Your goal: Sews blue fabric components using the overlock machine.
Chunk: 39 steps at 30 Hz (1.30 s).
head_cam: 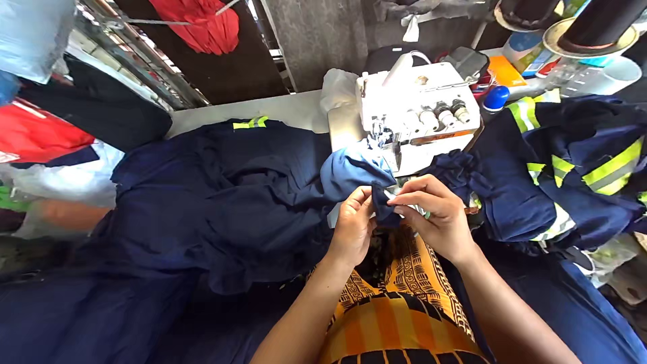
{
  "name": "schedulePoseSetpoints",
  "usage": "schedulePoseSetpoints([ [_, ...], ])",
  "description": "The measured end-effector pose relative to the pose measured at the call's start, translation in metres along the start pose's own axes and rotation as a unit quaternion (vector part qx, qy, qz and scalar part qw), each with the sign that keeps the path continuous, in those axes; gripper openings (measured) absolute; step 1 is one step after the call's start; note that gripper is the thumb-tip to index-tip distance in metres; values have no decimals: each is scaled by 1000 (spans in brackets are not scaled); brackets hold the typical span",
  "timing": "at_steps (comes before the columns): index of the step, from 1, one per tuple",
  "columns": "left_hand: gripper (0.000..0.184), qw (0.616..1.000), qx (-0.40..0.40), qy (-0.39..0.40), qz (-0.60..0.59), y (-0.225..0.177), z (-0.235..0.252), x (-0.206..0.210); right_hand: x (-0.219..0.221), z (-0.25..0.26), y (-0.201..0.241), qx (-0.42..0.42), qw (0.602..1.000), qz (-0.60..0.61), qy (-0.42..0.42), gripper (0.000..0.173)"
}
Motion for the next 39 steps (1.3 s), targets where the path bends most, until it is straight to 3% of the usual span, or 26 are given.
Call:
schedulePoseSetpoints([
  [3, 14, 991, 52, -56, 109, 3, 3, -9, -3, -2, -4, 48, 996, 51, -48, 8],
  [6, 17, 950, 164, -126, 236, 10, 1, -19, -3, -7, -7, 128, 983, 85, -105, 3],
  [8, 12, 939, 209, -87, 259, 11, -8, -14, 3, -12, -7, 184, 965, 113, -148, 8],
  [10, 20, 934, 225, -38, 276, 15, -15, -5, 13, -15, -3, 248, 934, 172, -193, 14],
  [13, 48, 925, 233, -51, 297, 24, -9, -4, 30, -19, 6, 335, 857, 311, -237, 14],
  [15, 44, 923, 241, -63, 293, 23, -1, -11, 34, -20, 12, 379, 810, 377, -239, 13],
  [18, 17, 955, 202, -38, 213, 19, 7, -26, 29, -23, 12, 412, 757, 436, -259, 17],
  [21, 18, 998, 34, -27, -47, 18, 7, -31, 21, -21, 10, 472, 692, 451, -310, 18],
  [24, 23, 953, -82, 36, -288, 27, 6, -30, 16, -20, 4, 540, 608, 478, -333, 25],
  [27, 24, 926, -116, 101, -346, 35, 3, -25, 17, -19, -2, 570, 544, 513, -340, 38],
  [29, 32, 953, -111, 70, -274, 36, 5, -25, 18, -18, -2, 584, 528, 509, -348, 41],
  [31, 47, 995, -54, 22, -76, 35, 7, -28, 18, -19, -4, 584, 534, 498, -355, 36],
  [32, 49, 999, -2, -2, 46, 35, 7, -31, 19, -20, -5, 579, 542, 494, -357, 29],
  [33, 47, 984, 56, -27, 168, 35, 5, -33, 19, -21, -5, 570, 549, 495, -358, 21],
  [35, 36, 918, 186, -96, 338, 38, 0, -36, 19, -21, -3, 558, 561, 493, -362, 18],
  [37, 29, 834, 349, -143, 403, 39, -4, -38, 20, -20, -2, 540, 582, 493, -356, 18],
  [39, 30, 780, 430, -112, 441, 29, -9, -38, 19, -20, -1, 518, 609, 490, -348, 20],
])
Point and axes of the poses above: each hand's wrist, its own z-axis towards the middle knuckle, its own x-axis out of the palm, y = z × x, the point moved 2 cm from there along z, towards the middle knuckle, and after that the axes turned 15 degrees about -x, right-handed, at the moved point
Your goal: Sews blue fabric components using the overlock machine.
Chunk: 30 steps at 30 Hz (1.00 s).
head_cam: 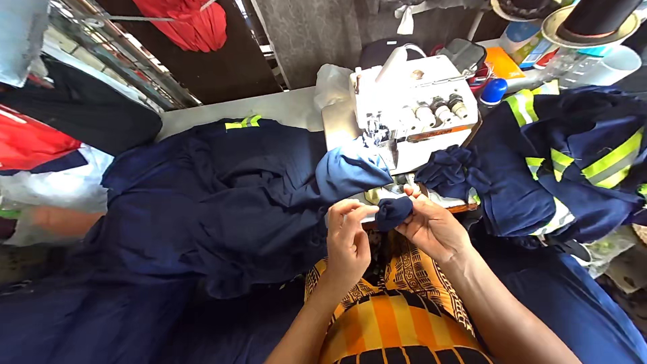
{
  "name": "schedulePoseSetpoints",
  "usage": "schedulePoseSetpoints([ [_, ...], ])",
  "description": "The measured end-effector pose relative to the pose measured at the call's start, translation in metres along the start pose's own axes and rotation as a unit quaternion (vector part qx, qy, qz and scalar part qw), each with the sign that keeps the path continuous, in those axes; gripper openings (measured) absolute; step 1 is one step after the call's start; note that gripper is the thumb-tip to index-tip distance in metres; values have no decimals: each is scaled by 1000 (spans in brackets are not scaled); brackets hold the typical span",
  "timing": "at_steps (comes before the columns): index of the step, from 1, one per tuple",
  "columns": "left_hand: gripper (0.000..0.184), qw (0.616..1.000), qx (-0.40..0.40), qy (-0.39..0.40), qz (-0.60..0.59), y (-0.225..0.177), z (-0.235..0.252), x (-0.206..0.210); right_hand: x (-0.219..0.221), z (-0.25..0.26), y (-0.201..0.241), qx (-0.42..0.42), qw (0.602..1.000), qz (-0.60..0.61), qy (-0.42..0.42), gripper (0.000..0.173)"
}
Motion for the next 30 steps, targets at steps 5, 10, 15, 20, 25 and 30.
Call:
schedulePoseSetpoints([
  [5, 31, 991, -21, 132, 21, -4, 6, 1, 2, -6, 0, -62, 996, -12, 60, 25],
  [10, 43, 966, -69, 178, 172, 6, 8, 7, -4, -2, 2, -49, 995, 82, 1, 25],
  [15, 54, 943, -174, 258, 115, -7, 21, 0, -13, 2, -6, 1, 967, 250, -46, 26],
  [20, 36, 923, -223, 304, -76, -2, 28, 2, -11, 1, -6, -98, 975, 56, 193, 24],
  [25, 27, 950, -168, 246, 89, -1, 26, -7, -16, 4, 2, -79, 988, 104, 80, 30],
  [30, 29, 965, -125, 230, 29, 0, 21, -14, -28, 2, 4, -54, 987, 108, 103, 27],
])
Point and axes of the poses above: each hand's wrist, its own z-axis towards the middle knuckle, its own x-axis out of the palm, y = z × x, the point moved 2 cm from there along z, towards the middle knuckle, and after that the axes turned 15 degrees about -x, right-handed, at the moved point
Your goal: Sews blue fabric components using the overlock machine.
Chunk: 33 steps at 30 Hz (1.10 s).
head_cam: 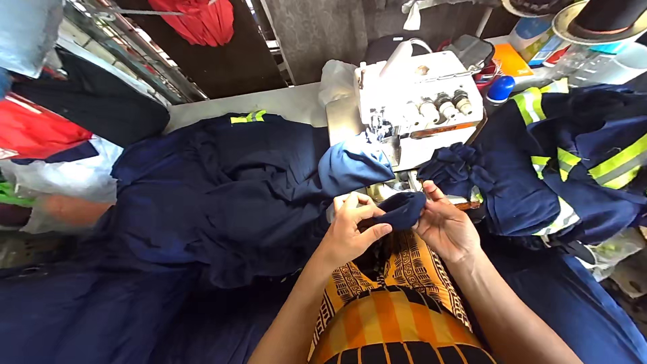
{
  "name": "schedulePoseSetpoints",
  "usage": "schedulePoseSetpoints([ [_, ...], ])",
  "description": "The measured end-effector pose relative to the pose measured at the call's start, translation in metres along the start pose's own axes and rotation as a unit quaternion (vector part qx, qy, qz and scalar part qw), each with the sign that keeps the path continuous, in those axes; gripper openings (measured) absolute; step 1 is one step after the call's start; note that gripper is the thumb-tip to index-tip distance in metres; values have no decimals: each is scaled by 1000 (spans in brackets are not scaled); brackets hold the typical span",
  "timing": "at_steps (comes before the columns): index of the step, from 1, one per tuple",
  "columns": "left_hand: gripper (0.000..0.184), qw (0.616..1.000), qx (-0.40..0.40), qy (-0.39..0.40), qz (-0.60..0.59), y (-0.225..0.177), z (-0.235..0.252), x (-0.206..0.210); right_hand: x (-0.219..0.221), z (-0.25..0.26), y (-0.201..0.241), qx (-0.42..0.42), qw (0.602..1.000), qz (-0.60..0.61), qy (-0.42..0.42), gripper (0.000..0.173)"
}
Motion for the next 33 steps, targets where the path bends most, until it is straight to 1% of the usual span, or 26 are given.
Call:
schedulePoseSetpoints([
  [1, 28, 999, 32, 4, -44, -3, 0, -1, -3, -2, 0, 10, 999, -30, 6, 25],
  [2, 27, 995, 60, 7, -81, -7, 0, -3, -6, -3, 1, 15, 995, -99, 19, 23],
  [3, 25, 991, 83, 14, -106, -11, 1, -5, -8, -3, 3, 8, 977, -208, 42, 22],
  [4, 25, 987, 104, 26, -122, -13, 3, -7, -9, -3, 5, -15, 939, -336, 76, 21],
  [5, 25, 983, 120, 43, -132, -15, 5, -9, -10, -2, 9, -62, 887, -443, 114, 20],
  [6, 27, 981, 128, 60, -130, -16, 6, -10, -10, 0, 13, -124, 840, -506, 153, 21],
  [7, 28, 981, 129, 74, -122, -16, 8, -10, -8, 3, 19, -178, 810, -525, 192, 22],
  [8, 29, 982, 126, 84, -115, -15, 8, -9, -3, 6, 26, -209, 793, -519, 241, 23],
  [9, 30, 982, 122, 89, -113, -16, 8, -8, 6, 7, 31, -217, 771, -517, 302, 25],
  [10, 30, 982, 118, 89, -117, -17, 8, -6, 16, 7, 35, -213, 740, -526, 362, 25],
  [11, 31, 980, 117, 87, -133, -18, 7, -5, 25, 8, 36, -200, 707, -538, 413, 25],
  [12, 31, 975, 116, 83, -169, -19, 7, -4, 31, 9, 35, -180, 684, -545, 450, 27],
  [13, 30, 965, 116, 84, -221, -18, 7, -3, 34, 11, 34, -158, 679, -534, 478, 28],
  [14, 29, 947, 114, 98, -285, -17, 7, -4, 35, 14, 32, -140, 694, -502, 496, 28],
  [16, 26, 900, 107, 154, -395, -15, 5, -5, 35, 19, 28, -119, 753, -405, 505, 23],
  [17, 26, 885, 99, 181, -417, -13, 2, -5, 36, 20, 24, -113, 783, -358, 496, 23],
  [18, 27, 885, 90, 199, -411, -11, -1, -3, 38, 19, 20, -105, 813, -313, 480, 23],
  [19, 29, 897, 84, 210, -380, -6, -2, -1, 42, 17, 17, -94, 842, -265, 461, 23],
  [21, 34, 922, 74, 217, -311, 1, -1, 2, 49, 14, 10, -67, 880, -188, 432, 21],
  [23, 36, 947, 72, 186, -253, 4, 1, 0, 48, 12, 1, -44, 907, -145, 393, 18],
  [25, 35, 962, 71, 148, -220, 2, 4, -7, 43, 12, -4, -42, 928, -149, 340, 15],
  [26, 36, 962, 67, 138, -226, 2, 4, -11, 40, 11, -6, -53, 929, -177, 321, 14],
  [28, 36, 949, 51, 145, -274, 3, 5, -16, 33, 12, -5, -83, 912, -244, 319, 13],
  [29, 35, 942, 35, 157, -296, 1, 5, -17, 32, 11, -5, -95, 901, -269, 328, 13],
  [31, 37, 939, 21, 191, -284, -5, 7, -13, 36, 7, -5, -120, 870, -313, 361, 15],
  [33, 29, 921, 27, 230, -314, -9, 8, -5, 46, 2, -4, -151, 838, -353, 388, 15],
])
Point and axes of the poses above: each hand's wrist, its own z-axis towards the middle knuckle, its own x-axis out of the palm, y = z × x, the point moved 2 cm from there along z, towards the middle knuckle, and after that the axes turned 15 degrees about -x, right-handed, at the moved point
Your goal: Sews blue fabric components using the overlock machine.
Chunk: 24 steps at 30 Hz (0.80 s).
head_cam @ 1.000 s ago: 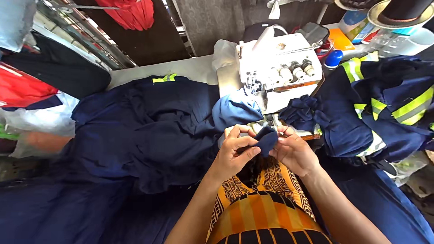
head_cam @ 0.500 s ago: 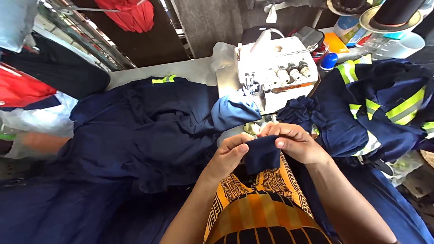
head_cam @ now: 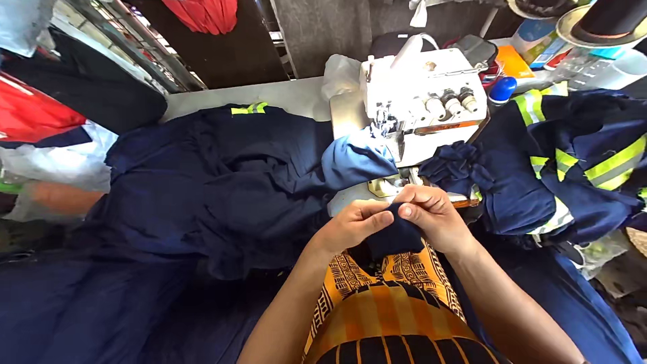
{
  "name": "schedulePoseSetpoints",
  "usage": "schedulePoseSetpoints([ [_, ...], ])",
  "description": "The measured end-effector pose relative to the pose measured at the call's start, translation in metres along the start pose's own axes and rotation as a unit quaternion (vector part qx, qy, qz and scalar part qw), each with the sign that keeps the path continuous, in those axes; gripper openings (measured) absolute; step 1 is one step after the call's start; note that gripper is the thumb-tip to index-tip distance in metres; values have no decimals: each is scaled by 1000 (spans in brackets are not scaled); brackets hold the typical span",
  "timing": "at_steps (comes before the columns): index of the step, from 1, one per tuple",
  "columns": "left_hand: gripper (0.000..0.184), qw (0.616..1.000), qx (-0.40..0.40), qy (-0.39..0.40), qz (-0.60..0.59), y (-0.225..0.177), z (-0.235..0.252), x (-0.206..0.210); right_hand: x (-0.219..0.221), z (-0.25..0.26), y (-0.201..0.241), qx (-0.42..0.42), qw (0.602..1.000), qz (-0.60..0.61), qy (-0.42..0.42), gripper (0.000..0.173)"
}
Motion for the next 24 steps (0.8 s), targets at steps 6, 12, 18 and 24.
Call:
schedulePoseSetpoints([
  [6, 24, 946, 111, 14, -304, -2, -10, -10, -13, 2, -1, 42, 991, 106, 63, 28],
  [12, 22, 996, 3, 70, -56, 9, -10, -11, -9, 1, -4, 74, 952, 297, -12, 55],
  [18, 18, 937, 94, 21, -335, 8, -8, -14, -12, -14, -18, 128, 974, 182, 44, 54],
  [24, 27, 981, -63, 128, -132, 27, -6, -8, -12, -11, -10, 77, 945, 316, -10, 62],
])
Point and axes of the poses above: each hand's wrist, its own z-axis towards the middle knuckle, its own x-axis out of the palm, y = z × x, the point moved 2 cm from there along z, towards the middle knuckle, and after that the axes turned 15 degrees about -x, right-handed, at the moved point
